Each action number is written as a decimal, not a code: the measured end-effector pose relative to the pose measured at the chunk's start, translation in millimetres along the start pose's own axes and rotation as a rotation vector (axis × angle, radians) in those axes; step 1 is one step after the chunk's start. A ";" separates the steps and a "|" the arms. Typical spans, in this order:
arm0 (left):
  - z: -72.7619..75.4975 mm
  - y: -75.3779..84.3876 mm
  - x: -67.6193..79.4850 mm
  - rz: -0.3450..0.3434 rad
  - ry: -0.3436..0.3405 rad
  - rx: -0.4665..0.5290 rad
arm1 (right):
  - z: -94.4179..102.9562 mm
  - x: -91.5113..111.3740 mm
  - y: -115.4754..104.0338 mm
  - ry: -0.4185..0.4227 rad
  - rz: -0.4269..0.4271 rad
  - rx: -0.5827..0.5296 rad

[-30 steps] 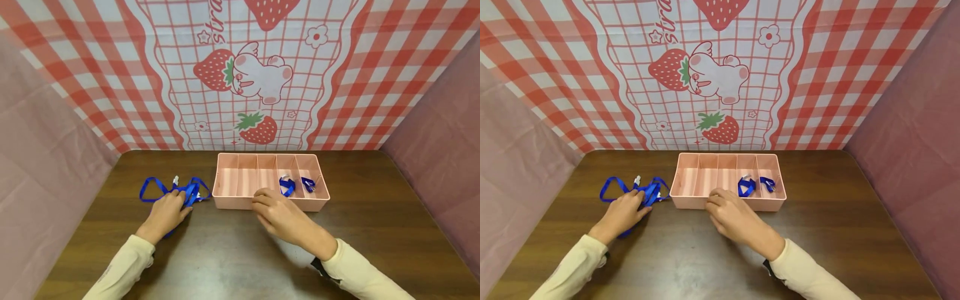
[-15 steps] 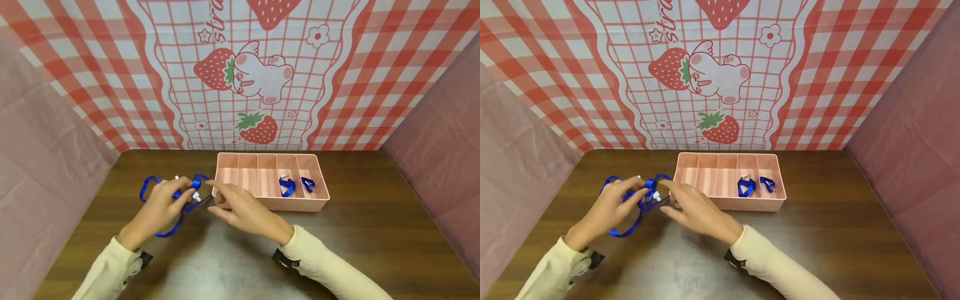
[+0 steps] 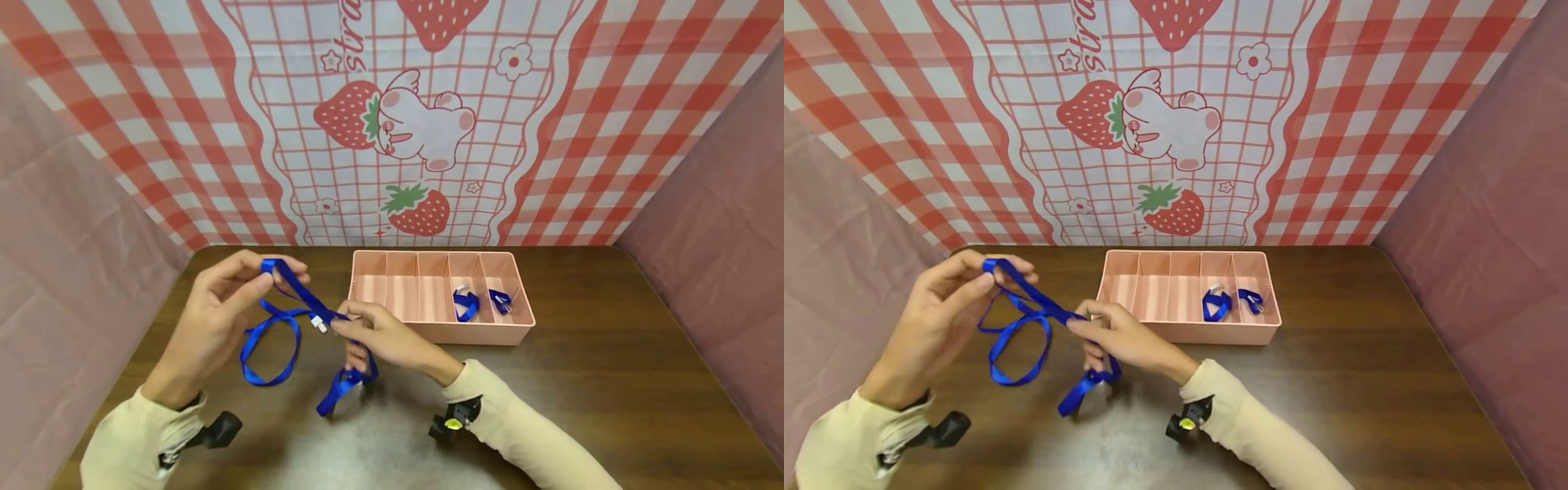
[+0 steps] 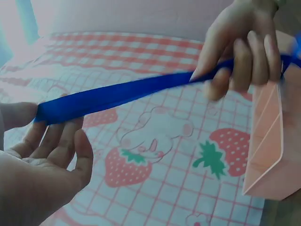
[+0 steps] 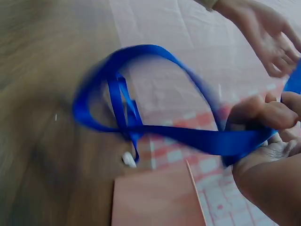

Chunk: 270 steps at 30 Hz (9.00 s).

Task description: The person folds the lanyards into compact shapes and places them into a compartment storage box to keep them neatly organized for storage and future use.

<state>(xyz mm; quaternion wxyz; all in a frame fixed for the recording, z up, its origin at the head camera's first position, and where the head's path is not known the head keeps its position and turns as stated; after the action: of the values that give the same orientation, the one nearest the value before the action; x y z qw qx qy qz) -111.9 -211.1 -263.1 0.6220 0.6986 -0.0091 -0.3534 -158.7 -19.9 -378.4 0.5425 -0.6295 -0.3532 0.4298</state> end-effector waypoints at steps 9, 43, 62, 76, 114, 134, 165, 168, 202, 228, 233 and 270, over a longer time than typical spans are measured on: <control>22.8 4.8 19.7 -0.162 0.082 0.220 | 27.7 58.5 -35.1 0.048 -0.108 0.263; -139.9 -5.4 -33.1 -0.255 -0.279 -0.874 | -10.1 124.2 -134.8 0.245 0.152 0.964; -103.7 6.0 -22.7 -0.278 -0.002 -0.528 | -8.1 137.5 -109.0 0.185 0.041 0.532; -33.1 6.0 15.7 -0.149 0.170 -0.270 | 19.0 191.8 -104.9 0.446 -0.094 0.650; 12.1 -36.2 42.6 -0.132 -0.116 0.595 | 79.7 289.8 -71.7 0.306 0.105 0.079; -2.1 -64.4 23.6 0.031 0.097 0.360 | 67.5 289.7 -62.6 0.475 -0.279 0.447; -210.4 -214.0 -48.8 0.140 -0.558 -1.682 | -4.6 254.3 -82.7 0.165 -0.110 0.508; -204.3 -213.0 -49.9 0.148 -0.628 -1.581 | -1.1 260.7 -84.7 0.167 -0.067 0.520; -4.4 -100.4 13.5 -0.017 0.082 0.836 | 52.1 314.6 -77.2 0.495 -0.361 0.519; -15.8 -25.7 16.0 -0.328 -0.405 0.599 | 55.8 303.0 -72.8 0.436 -0.282 0.386; -20.7 -16.5 15.4 -0.234 -0.456 0.276 | 56.0 301.8 -73.5 0.451 -0.250 0.399; -143.9 -42.7 -15.1 -0.009 -0.566 -0.449 | -8.7 191.0 -99.9 0.299 -0.079 0.628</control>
<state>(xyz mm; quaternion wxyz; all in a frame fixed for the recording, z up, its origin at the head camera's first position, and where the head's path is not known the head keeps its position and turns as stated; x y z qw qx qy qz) -68.9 -70.5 -296.5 0.7314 0.4190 -0.0998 -0.5286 -75.8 166.9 -309.7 0.7716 -0.4738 -0.1446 0.3991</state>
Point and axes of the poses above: each hand's wrist, its own x-axis away from the middle knuckle, its own z-axis out of the back of the hand, y = z × x, the point moved 4 cm from there along -x, towards the middle knuckle, and after that the axes turned 13 degrees about -y, right-handed, at the moved point
